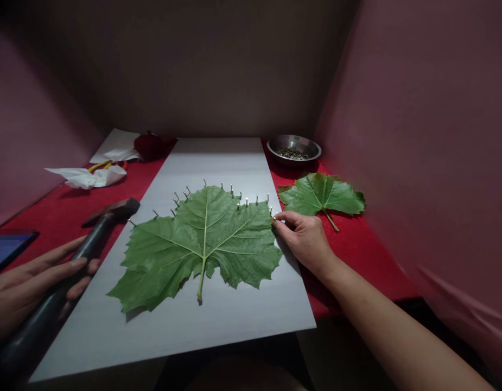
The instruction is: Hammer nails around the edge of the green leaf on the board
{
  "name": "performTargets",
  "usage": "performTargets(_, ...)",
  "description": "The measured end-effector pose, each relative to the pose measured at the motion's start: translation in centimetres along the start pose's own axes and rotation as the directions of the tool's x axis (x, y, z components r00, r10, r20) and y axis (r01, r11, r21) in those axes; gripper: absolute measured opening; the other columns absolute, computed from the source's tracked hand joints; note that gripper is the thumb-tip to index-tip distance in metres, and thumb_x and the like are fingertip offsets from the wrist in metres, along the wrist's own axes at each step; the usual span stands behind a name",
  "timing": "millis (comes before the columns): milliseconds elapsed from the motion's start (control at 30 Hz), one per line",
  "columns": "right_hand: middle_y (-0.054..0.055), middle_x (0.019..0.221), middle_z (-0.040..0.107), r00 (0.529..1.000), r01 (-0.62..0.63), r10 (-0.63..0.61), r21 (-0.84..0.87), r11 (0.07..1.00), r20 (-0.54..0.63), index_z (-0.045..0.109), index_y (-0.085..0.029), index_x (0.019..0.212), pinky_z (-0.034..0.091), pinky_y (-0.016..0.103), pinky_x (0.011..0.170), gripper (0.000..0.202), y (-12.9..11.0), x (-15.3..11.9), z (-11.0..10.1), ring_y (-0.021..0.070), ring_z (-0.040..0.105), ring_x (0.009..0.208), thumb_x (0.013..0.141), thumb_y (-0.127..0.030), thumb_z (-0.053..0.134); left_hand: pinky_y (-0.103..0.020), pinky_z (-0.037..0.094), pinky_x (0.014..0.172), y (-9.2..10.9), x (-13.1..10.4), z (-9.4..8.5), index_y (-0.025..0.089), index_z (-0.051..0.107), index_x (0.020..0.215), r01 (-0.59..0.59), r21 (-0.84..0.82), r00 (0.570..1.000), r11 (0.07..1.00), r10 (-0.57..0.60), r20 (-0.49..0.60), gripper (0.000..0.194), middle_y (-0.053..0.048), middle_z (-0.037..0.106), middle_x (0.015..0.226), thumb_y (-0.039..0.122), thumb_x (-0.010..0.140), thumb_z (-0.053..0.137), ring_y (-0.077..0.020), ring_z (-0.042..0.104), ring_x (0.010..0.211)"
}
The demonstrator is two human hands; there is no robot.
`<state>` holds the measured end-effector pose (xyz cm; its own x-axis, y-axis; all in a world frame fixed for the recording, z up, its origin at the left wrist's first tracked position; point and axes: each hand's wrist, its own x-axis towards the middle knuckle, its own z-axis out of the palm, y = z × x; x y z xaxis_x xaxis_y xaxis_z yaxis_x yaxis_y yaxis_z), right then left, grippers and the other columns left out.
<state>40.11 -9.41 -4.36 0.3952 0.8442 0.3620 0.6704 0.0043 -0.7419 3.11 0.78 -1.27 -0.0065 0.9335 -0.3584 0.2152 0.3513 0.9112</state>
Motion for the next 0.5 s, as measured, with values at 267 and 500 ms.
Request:
performTargets(267, 0.004, 0.069, 0.069, 1.000, -0.009, 0.009, 0.004, 1.000, -0.008, 0.070, -0.015, 0.080, 0.050, 0.024, 0.056, 0.019, 0.0, 0.0, 0.2, 0.0138, 0.063, 0.060, 0.076, -0.030, 0.060, -0.015, 0.036, 0.034, 1.0, -0.9, 0.6, 0.024, 0.059, 0.109, 0.016, 0.022, 0.999, 1.000, -0.015, -0.036, 0.042, 0.006, 0.061, 0.058, 0.029, 0.068, 0.068, -0.0071, 0.046, 0.041)
performTargets(500, 0.004, 0.070, 0.071, 0.999, -0.018, 0.019, 0.030, 0.999, -0.028, 0.071, -0.016, 0.078, 0.051, 0.025, 0.058, 0.019, -0.1, 0.0, 0.3, 0.0146, 0.063, 0.061, 0.075, -0.030, 0.060, -0.015, 0.036, 0.033, 1.0, -1.2, 0.9, 0.027, 0.055, 0.120, -0.009, -0.009, 0.997, 1.000, 0.009, -0.078, 0.053, 0.009, 0.056, 0.052, 0.029, 0.069, 0.069, -0.0066, 0.044, 0.039)
